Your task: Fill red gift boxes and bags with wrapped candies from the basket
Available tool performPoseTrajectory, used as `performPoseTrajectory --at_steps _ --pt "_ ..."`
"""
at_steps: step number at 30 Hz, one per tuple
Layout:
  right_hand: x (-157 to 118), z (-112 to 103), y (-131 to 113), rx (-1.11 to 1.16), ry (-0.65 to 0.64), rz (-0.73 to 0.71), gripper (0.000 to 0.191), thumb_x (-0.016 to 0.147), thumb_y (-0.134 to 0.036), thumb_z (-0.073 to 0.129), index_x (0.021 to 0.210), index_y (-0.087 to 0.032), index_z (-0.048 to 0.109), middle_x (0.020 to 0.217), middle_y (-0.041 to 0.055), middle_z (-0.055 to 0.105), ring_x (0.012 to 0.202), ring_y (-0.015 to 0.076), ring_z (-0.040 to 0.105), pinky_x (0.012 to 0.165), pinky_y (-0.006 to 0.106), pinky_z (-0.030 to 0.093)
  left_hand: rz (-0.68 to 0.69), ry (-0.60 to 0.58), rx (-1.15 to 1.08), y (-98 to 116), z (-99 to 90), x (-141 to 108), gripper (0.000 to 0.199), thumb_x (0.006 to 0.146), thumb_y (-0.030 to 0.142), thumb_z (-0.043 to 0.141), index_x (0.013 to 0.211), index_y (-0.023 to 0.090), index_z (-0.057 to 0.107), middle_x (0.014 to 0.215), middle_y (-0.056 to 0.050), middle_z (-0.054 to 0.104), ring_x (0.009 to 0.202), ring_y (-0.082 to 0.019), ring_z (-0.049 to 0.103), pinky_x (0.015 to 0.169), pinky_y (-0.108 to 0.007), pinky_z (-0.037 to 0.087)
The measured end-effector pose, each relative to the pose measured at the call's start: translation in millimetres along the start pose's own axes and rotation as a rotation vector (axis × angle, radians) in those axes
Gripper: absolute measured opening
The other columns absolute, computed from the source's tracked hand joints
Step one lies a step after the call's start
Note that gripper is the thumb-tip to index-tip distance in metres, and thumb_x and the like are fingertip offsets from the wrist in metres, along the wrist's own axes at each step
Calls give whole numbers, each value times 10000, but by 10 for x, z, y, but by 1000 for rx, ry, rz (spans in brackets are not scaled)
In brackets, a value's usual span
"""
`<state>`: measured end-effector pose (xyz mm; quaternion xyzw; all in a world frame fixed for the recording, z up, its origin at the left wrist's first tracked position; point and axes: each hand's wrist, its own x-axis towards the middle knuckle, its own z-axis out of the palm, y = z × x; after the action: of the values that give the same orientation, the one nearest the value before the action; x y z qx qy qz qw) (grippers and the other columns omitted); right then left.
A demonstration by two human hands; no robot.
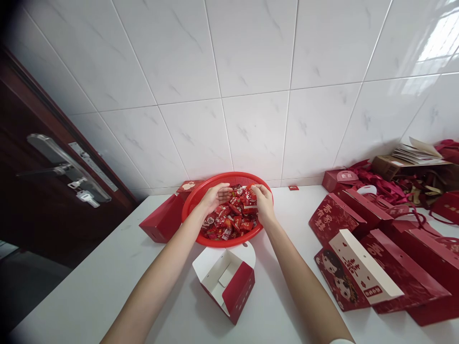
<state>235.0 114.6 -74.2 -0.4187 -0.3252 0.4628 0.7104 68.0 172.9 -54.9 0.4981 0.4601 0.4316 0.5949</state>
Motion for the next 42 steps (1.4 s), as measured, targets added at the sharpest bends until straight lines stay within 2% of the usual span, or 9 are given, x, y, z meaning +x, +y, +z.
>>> performPoseTrajectory --at_steps 4,6,12,18,24,28,35,39,42 --pt "-8 -8 4 4 -31 12 238 640 -440 778 675 -243 651 707 -24 665 689 175 569 663 306 465 31 -24 -19 -4 -13 -19 340 482 293 916 731 141 740 782 -68 749 714 -157 664 737 -288 517" --pt "-11 -14 7 3 -44 26 234 649 -437 778 690 -242 655 716 -24 670 690 174 577 653 304 472 48 -36 -22 -17 -13 -25 367 474 296 930 748 137 746 803 -69 749 739 -158 664 757 -290 510" --pt "-23 -11 -3 -35 -79 51 276 659 -476 777 727 -237 658 713 -26 679 673 169 594 638 294 485 77 -55 -4 -63 12 -27 423 525 456 918 686 127 707 679 -14 666 652 -126 592 710 -276 478" --pt "-56 12 -31 -44 -131 55 366 618 -518 812 748 -213 658 696 -25 677 639 164 590 588 279 475 146 -61 17 -41 57 -106 413 644 497 860 737 152 654 737 10 646 729 -143 622 745 -274 505" --pt "-61 24 -31 -72 -169 65 392 622 -535 810 766 -199 669 726 -4 680 662 161 582 602 272 475 139 -69 40 -2 96 -159 332 749 423 809 862 172 624 761 11 629 672 -144 631 668 -289 550" --pt "-62 32 -43 -113 -200 77 421 600 -553 808 775 -194 673 725 8 680 665 173 586 587 282 481 116 -87 58 20 107 -202 205 830 328 741 934 170 662 908 -31 671 766 -152 657 726 -296 567" --pt "-31 27 -31 -144 -180 20 448 584 -573 801 774 -189 670 739 24 690 661 178 590 569 284 470 110 -80 106 71 114 -251 380 731 118 785 1086 163 657 1028 -75 706 959 -192 682 915 -345 542" --pt "17 -4 12 -148 -144 -17 449 587 -587 788 772 -203 647 741 13 685 678 174 586 620 292 472 215 -31 129 97 47 -337 393 665 170 825 1012 152 641 1034 -76 705 1014 -213 671 928 -356 535" --pt "35 -23 29 -160 -126 -35 401 621 -557 766 788 -213 646 792 8 696 727 176 596 671 297 476 301 -109 206 146 -52 -573 412 652 261 833 1017 164 669 1041 -64 705 1019 -218 659 893 -342 541"
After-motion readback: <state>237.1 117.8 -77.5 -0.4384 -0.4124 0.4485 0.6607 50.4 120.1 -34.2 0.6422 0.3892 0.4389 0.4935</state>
